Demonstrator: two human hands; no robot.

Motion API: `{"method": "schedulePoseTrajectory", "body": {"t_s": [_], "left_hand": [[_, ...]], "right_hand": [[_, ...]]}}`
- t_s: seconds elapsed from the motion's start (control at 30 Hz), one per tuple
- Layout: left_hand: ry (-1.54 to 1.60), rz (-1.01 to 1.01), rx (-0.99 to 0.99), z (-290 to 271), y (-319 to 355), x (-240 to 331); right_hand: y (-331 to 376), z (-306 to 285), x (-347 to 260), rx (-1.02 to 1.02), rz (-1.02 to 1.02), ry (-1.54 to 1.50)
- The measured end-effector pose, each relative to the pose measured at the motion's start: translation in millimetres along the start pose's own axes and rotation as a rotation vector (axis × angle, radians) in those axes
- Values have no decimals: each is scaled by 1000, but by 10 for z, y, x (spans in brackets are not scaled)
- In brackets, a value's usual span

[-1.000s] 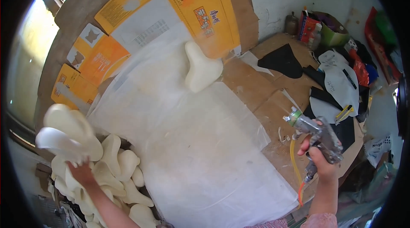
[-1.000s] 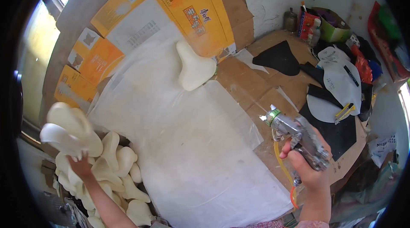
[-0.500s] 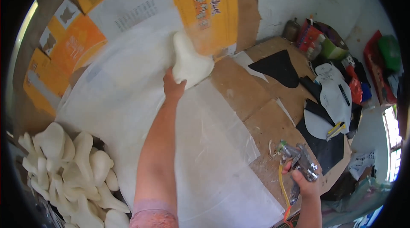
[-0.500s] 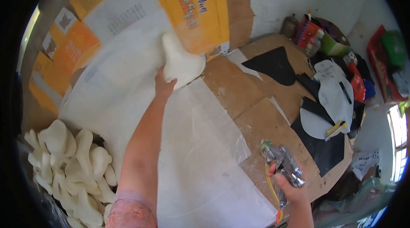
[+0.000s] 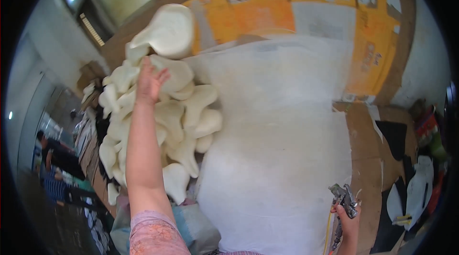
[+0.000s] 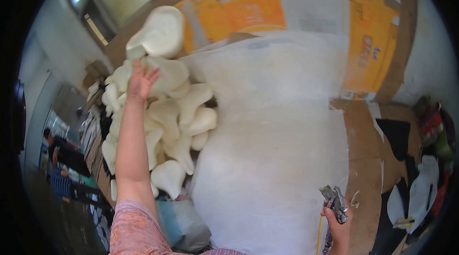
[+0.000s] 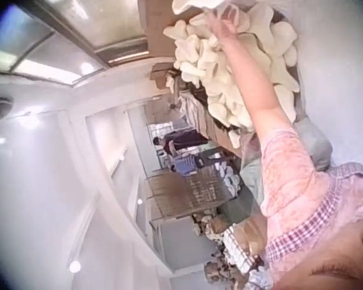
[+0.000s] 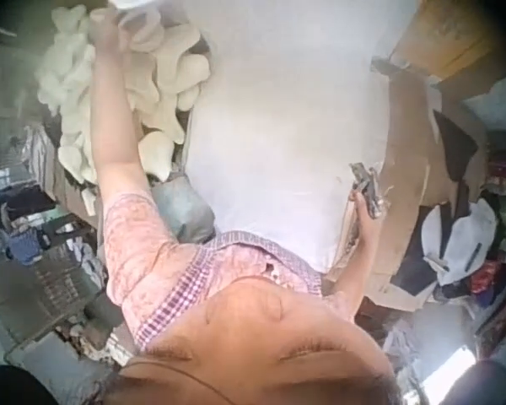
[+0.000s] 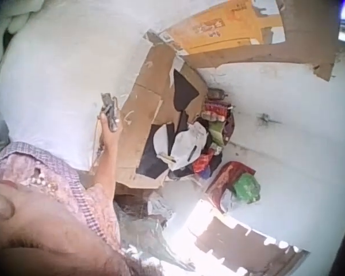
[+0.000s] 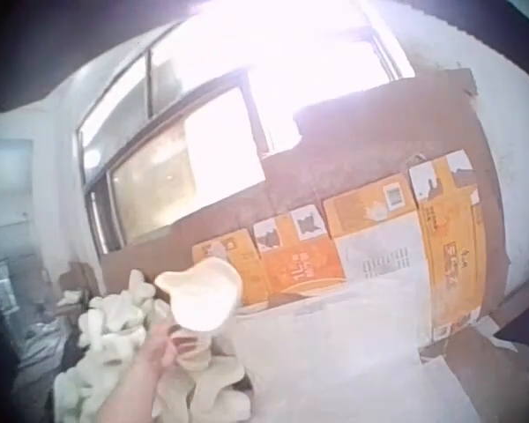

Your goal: The recorder sorts white foam parts from a large bag onto a workbench and uses a spray gun to apply a substance to them.

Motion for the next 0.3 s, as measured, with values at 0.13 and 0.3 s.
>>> {"method": "schedulePoseTrajectory", "body": {"t_s": [0.13,0.3], "left_hand": [[-38,114,111,-1094,867,607],[-297,-5,402,-2752,2586,499]], "right_hand": [[128,-612,280,-50,-162,495],[192,-783,536,-113,-237,883]]}}
Point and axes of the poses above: each hand's wrist, its own y-axis away from the middle knuckle, its own z-axis out of the palm, x = y × z, the point moved 7 cm from there along -y, towards the middle knuckle, and after that the axes turned 15 degrees about -z, right-handed, at the moved point
